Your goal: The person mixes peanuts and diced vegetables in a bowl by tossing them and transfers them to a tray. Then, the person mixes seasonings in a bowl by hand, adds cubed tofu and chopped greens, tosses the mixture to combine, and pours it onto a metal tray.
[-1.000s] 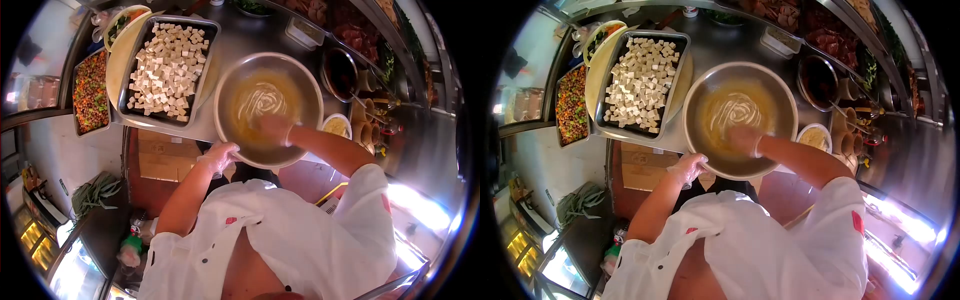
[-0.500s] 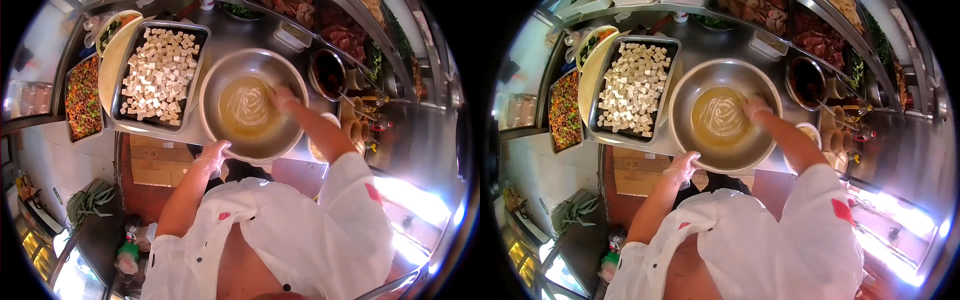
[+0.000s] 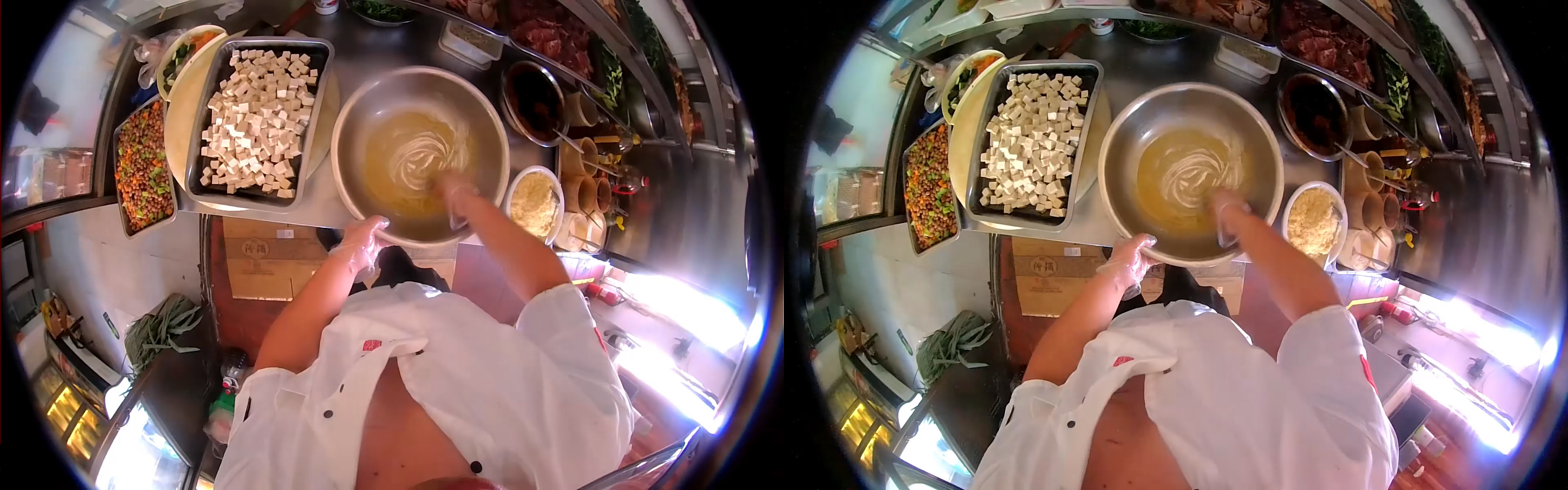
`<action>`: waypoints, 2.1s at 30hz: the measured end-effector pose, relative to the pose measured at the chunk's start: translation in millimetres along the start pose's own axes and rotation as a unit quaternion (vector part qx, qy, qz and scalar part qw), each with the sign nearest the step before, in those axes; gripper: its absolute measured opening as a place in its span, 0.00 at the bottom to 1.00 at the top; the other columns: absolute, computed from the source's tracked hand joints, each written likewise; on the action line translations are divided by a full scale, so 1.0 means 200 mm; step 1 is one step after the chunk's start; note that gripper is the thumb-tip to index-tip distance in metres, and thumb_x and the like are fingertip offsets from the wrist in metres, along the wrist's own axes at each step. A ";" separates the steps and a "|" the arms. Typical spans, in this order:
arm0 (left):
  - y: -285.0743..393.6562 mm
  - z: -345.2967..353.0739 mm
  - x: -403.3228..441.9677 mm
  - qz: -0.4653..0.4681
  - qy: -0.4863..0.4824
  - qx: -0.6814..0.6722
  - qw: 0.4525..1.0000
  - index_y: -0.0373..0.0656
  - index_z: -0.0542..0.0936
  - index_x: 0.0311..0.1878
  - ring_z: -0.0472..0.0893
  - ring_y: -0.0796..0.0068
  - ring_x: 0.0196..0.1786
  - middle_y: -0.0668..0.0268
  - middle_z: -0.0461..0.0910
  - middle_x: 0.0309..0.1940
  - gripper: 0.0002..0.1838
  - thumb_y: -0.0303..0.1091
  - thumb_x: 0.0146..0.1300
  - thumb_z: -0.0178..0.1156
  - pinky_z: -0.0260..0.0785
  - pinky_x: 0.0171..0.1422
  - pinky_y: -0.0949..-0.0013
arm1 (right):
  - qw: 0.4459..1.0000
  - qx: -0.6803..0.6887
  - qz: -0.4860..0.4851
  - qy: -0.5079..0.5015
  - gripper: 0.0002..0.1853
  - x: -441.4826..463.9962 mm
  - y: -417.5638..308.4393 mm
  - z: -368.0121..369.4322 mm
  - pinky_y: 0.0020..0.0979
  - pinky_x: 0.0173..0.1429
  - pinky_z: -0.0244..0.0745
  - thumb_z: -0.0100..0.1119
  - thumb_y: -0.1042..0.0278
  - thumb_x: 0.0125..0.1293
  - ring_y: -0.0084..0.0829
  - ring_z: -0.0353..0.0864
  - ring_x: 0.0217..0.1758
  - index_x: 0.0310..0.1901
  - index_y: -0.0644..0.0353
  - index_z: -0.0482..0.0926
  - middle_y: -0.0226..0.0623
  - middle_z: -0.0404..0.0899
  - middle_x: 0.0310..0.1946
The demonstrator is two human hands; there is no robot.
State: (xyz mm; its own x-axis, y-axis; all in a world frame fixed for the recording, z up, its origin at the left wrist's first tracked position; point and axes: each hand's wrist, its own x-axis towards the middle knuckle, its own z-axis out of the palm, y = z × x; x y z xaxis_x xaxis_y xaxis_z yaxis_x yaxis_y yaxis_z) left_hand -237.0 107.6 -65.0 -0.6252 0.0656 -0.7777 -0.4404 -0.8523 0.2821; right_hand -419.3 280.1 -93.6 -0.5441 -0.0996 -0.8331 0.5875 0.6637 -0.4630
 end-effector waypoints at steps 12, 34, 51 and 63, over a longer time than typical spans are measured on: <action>0.00 -0.04 -0.11 0.002 -0.013 -0.006 1.000 0.23 0.76 0.47 0.85 0.54 0.46 0.50 0.80 0.42 0.16 0.28 0.63 0.62 0.82 0.53 0.55 | 0.985 -0.156 -0.055 0.053 0.26 -0.09 -0.08 -0.04 0.46 0.69 0.71 0.49 0.58 0.74 0.44 0.79 0.61 0.68 0.60 0.71 0.49 0.78 0.61; 0.11 -0.15 -0.17 -0.010 -0.027 0.007 1.000 0.25 0.74 0.57 0.84 0.49 0.54 0.47 0.80 0.51 0.20 0.25 0.63 0.61 0.79 0.62 0.45 | 0.697 -0.661 -0.227 0.158 0.32 -0.01 -0.26 0.15 0.46 0.76 0.57 0.57 0.55 0.67 0.54 0.65 0.71 0.70 0.61 0.69 0.57 0.68 0.67; 0.68 -0.70 -0.51 0.262 0.170 0.042 0.949 0.36 0.71 0.61 0.82 0.64 0.50 0.58 0.79 0.49 0.22 0.31 0.67 0.64 0.80 0.52 0.63 | 0.813 -0.465 -0.336 0.102 0.33 -0.22 -0.10 0.24 0.46 0.76 0.63 0.60 0.57 0.67 0.54 0.65 0.74 0.73 0.54 0.65 0.58 0.58 0.73; 0.92 -0.83 -0.38 0.247 0.143 -0.117 0.951 0.43 0.80 0.37 0.78 0.73 0.33 0.67 0.79 0.32 0.03 0.31 0.64 0.62 0.67 0.27 0.69 | 0.965 0.207 -0.159 0.023 0.14 -0.11 0.09 0.11 0.40 0.48 0.79 0.57 0.59 0.72 0.34 0.80 0.43 0.52 0.57 0.77 0.36 0.79 0.40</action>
State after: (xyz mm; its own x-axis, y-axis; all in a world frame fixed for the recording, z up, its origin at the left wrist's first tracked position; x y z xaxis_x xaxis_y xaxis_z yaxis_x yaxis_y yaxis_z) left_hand -164.6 -140.6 -47.2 -0.5039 -0.4871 -0.7133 0.0368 -0.8371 0.5458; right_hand -384.0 279.1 -91.2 -0.7567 -0.2112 -0.6187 0.5701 0.2499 -0.7827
